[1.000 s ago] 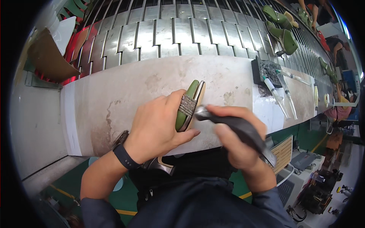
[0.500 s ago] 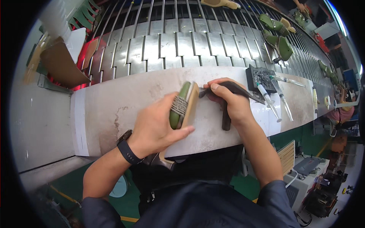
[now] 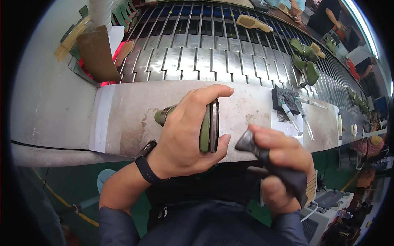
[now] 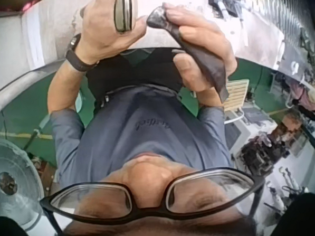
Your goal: The person applies adhesive using a syringe to the seams of a green and silver heeled shoe, presses and hammers the outsole into place, and uses a wooden tool to smooth the sole against the upper.
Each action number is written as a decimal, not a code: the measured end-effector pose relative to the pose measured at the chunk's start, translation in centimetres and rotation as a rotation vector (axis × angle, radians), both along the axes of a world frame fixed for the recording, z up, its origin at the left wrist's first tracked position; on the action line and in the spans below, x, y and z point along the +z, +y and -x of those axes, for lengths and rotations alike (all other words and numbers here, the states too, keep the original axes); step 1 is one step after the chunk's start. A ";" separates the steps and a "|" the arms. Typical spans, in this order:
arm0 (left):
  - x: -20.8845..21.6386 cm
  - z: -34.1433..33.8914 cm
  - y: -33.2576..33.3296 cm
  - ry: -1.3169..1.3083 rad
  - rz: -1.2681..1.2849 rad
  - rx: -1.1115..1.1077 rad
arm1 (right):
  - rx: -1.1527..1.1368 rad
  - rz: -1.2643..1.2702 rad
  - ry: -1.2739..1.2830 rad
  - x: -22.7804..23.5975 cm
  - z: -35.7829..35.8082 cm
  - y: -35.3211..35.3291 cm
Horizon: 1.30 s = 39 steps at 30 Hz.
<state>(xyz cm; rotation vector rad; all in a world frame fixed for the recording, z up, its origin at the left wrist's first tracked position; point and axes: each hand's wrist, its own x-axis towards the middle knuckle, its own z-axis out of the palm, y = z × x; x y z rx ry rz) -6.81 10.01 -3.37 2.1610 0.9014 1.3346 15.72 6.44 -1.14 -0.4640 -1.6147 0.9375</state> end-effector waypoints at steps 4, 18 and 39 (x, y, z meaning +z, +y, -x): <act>-0.3 -0.3 -0.4 0.041 -0.001 0.089 | 0.120 0.012 -0.259 2.0 0.1 0.2; -5.5 0.6 -5.8 0.063 -0.290 0.068 | 0.275 0.223 -0.335 1.9 0.2 0.9; -17.4 3.3 -9.0 0.336 -0.376 0.558 | 0.084 0.785 -0.161 -8.9 2.5 -4.8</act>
